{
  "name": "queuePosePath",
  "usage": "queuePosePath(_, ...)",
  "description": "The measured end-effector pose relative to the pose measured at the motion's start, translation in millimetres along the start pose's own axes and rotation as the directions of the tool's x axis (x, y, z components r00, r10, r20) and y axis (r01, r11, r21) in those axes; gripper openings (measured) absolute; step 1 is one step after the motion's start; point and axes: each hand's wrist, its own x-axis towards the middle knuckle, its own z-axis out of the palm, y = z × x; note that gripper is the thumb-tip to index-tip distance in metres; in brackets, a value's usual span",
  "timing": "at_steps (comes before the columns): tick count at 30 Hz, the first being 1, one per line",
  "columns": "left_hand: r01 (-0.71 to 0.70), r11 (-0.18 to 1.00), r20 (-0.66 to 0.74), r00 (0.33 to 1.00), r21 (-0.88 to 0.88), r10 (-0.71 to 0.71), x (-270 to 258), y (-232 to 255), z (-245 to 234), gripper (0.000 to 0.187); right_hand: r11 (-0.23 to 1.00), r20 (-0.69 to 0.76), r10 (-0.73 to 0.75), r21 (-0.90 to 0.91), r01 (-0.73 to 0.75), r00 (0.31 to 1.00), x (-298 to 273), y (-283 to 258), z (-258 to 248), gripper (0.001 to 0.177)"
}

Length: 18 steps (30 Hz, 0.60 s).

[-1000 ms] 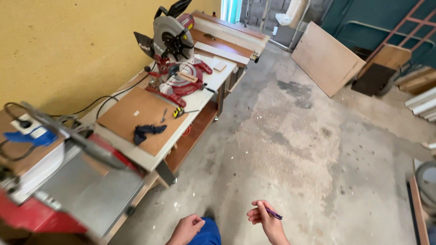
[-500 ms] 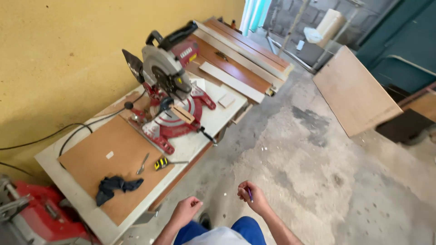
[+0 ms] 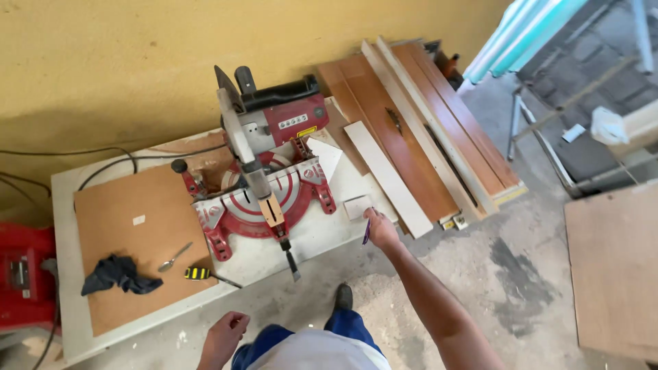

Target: The person measures and marks a piece of wood with a tape measure and pencil, then uses a miter saw to cut the wood. They repeat the measuring and cutting process on another piece of wood.

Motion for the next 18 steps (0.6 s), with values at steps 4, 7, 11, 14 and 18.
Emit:
queuePosePath(4,0.145,0.982,0.014,0.989,-0.119,-0.145,-31.9,79.7,30.8,0.024,0.980,0.092,-0.194,-0.024,0.196,0.977,65.6,32.8,-20.2,0.042)
queuePosePath(7,0.121,0.967,0.000,0.992,-0.225,-0.124,-50.0,117.5,45.8,0.021,0.934,0.266,-0.293,-0.123,0.334,0.918,97.9,56.3,-19.6,0.043)
queuePosePath(11,0.181,0.970,0.043,0.983,-0.163,-0.177,-54.8,145.3,52.9,0.024,0.948,0.469,-0.192,-0.139,0.287,0.862,106.6,53.8,-34.8,0.043)
queuePosePath(14,0.130,0.977,-0.025,0.990,-0.171,-0.136,-39.6,136.7,69.8,0.024,0.927,0.452,-0.271,-0.117,0.358,0.850,108.7,64.6,-35.4,0.035)
queuePosePath(18,-0.079,0.994,-0.236,0.970,-0.072,0.060,0.2,131.5,77.2,0.022,0.747,-0.129,-0.664,-0.168,0.644,0.737,96.8,49.0,-44.7,0.034)
